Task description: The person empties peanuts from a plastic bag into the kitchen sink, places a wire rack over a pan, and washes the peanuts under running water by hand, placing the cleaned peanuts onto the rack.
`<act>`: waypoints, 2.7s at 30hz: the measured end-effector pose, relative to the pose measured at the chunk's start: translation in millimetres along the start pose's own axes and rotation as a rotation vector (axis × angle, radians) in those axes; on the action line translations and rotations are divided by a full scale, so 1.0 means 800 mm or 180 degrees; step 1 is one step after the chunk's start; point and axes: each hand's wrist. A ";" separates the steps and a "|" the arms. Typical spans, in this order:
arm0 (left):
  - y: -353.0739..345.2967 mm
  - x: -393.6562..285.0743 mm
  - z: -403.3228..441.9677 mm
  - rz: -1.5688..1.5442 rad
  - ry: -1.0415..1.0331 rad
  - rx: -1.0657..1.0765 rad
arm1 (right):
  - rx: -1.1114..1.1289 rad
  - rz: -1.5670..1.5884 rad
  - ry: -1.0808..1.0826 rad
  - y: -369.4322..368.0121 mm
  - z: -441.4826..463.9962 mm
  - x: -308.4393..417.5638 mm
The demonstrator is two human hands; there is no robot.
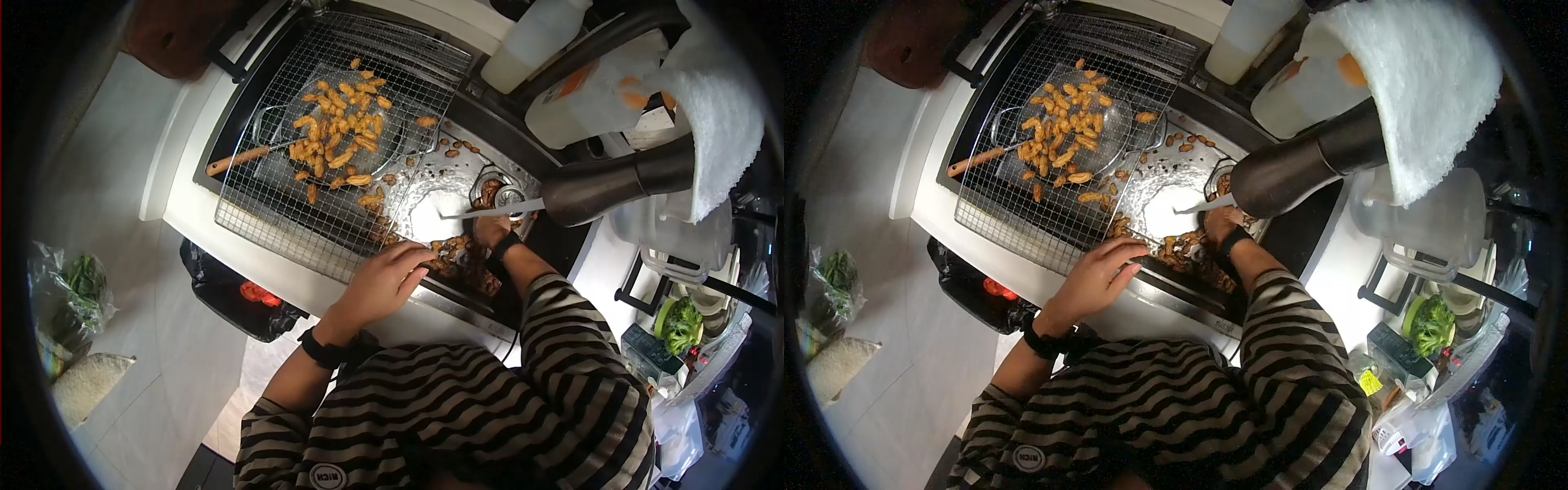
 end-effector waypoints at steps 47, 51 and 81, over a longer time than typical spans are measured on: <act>-0.050 0.006 0.068 -0.1722 0.0987 0.0474 | -0.2624 0.4529 0.0672 -0.105 0.100 -0.101; -0.066 0.020 0.083 -0.2719 0.1343 0.0411 | -0.2597 0.1685 -0.0080 -0.083 0.084 -0.086; -0.092 -0.035 0.148 -0.5442 0.1571 0.1403 | -0.4373 0.3587 0.0038 0.167 -0.135 0.139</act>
Point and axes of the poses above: each hand's wrist, its own z-axis towards the middle knuckle, its own y-axis out of the back of the hand, x = y × z, and after that the axes turned 13 degrees about y, right-handed
